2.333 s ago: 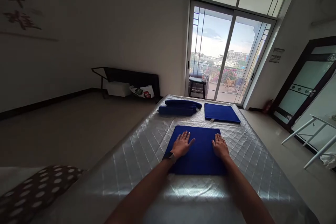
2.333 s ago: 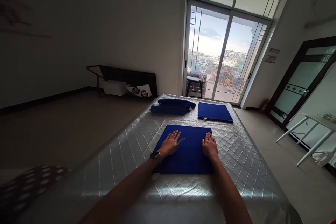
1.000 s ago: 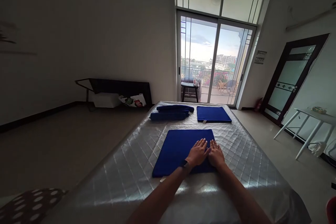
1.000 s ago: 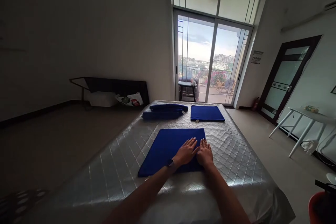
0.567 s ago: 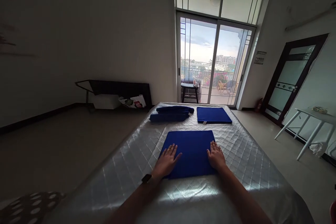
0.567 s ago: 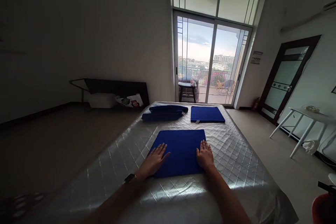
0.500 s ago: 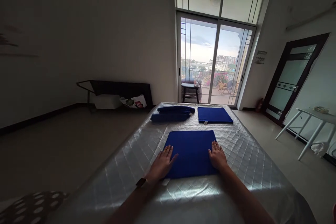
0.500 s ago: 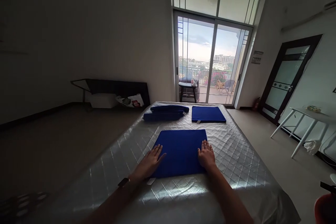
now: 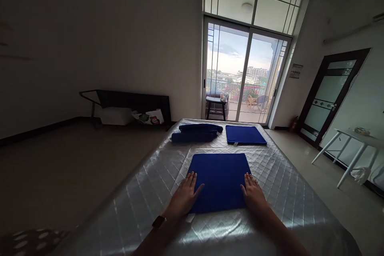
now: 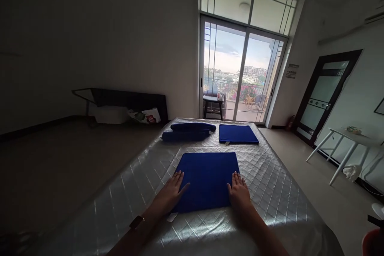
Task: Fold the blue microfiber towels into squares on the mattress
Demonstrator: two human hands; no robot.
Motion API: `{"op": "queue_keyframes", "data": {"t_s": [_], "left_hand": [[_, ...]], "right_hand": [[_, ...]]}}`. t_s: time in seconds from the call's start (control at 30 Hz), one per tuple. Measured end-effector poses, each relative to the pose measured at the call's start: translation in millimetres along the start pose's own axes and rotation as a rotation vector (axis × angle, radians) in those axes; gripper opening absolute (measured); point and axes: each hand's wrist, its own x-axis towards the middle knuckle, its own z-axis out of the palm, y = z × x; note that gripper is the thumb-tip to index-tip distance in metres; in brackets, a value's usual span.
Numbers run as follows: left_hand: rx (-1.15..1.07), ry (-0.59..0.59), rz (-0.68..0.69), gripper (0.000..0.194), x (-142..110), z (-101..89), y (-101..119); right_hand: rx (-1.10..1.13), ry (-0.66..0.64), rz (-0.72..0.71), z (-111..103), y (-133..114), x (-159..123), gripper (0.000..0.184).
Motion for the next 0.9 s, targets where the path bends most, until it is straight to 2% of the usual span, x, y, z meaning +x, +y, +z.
{"op": "queue_keyframes", "data": {"t_s": [0.2, 0.37, 0.47, 0.67, 0.73, 0.8, 0.9], "left_hand": [[0.001, -0.012, 0.065, 0.077, -1.5, 0.3, -9.3], [0.059, -0.071, -0.003, 0.078, -4.0, -15.1, -3.1], [0.033, -0.09, 0.023, 0.079, -2.7, -25.9, 27.3], [-0.087, -0.023, 0.349, 0.071, 11.1, -36.4, 143.6], [-0.103, -0.031, 0.404, 0.069, 17.3, -33.4, 170.4], [-0.101, -0.054, 0.415, 0.067, 21.1, -28.1, 179.5], [-0.087, -0.074, 0.365, 0.067, 18.1, -21.5, 159.9]], "right_hand": [[0.047, 0.016, 0.022, 1.7, -1.8, -4.5, 0.059], [0.096, 0.025, 0.03, 0.6, -4.6, -5.9, 0.06], [0.111, 0.014, 0.039, 1.0, -5.5, -6.2, 0.062], [0.073, 0.033, 0.019, 3.4, -3.2, -6.8, 0.061], [0.041, 0.023, -0.003, 4.3, -1.7, -6.9, 0.059], [0.018, 0.021, -0.02, 5.1, -0.7, -6.6, 0.059], [0.026, 0.037, -0.006, 5.1, -0.7, -6.1, 0.06]]}}
